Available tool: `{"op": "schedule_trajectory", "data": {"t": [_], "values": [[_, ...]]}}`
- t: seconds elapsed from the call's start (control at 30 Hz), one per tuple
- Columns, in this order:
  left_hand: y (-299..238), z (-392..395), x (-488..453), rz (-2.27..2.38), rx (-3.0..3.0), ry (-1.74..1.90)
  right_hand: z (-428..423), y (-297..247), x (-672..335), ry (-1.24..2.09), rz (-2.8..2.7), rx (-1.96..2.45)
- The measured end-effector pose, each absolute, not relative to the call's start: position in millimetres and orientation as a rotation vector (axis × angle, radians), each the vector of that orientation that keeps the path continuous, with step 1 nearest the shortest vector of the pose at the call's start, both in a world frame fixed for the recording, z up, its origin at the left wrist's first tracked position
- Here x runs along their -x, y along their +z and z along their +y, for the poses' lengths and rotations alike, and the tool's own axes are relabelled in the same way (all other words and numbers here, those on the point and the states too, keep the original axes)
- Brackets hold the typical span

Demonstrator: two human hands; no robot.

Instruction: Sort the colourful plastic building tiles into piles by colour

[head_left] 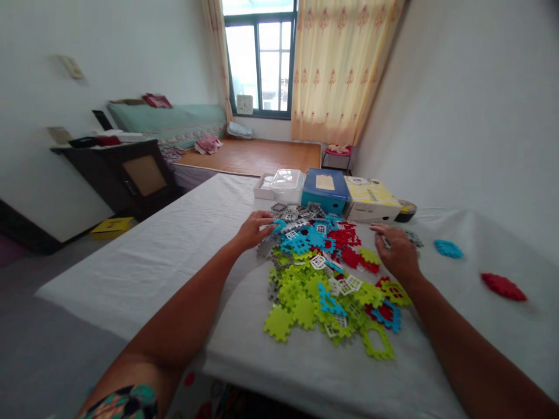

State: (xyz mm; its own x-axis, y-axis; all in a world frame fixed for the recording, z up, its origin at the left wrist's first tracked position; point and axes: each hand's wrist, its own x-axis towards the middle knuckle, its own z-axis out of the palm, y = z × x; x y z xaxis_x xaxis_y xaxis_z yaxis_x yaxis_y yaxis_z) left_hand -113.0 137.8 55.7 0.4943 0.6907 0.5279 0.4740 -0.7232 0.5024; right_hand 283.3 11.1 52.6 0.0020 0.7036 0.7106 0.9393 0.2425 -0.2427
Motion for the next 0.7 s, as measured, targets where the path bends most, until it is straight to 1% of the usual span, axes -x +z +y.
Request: {"op": "schedule_trajectory", "data": {"t": [0.07,0.17,0.3,0.4,0.47,0.57,0.63,0.7], "values": [[61.6,130.8,106.6,0.953,-2.436,1.112,2.4,61.0,-258.9,-0.245,-1.739,1.501],[69.7,107.5,87.7,0.773,-2.464,1.131,-11.4,69.9,-223.1,0.132,-1.762,1.458],[74.8,69.6,61.7,0.523,-2.6,1.003,-24.1,72.9,-190.7,0.602,-1.807,1.344],[75.2,54.4,53.1,0.397,-2.705,0.92,-27.8,71.2,-180.7,0.882,-1.685,1.251],[73.9,52.8,51.9,0.315,-2.809,0.928,-26.3,70.5,-179.5,1.029,-1.59,1.198],[71.3,57.8,53.2,0.277,-2.997,1.0,-14.6,71.9,-192.3,1.069,-1.463,1.163],[70.4,63.0,55.5,0.331,-3.065,1.071,-1.1,72.8,-218.6,0.95,-1.322,1.199],[70.0,68.7,59.2,0.409,-3.057,1.139,12.5,70.8,-262.0,0.728,-1.119,1.273]]}}
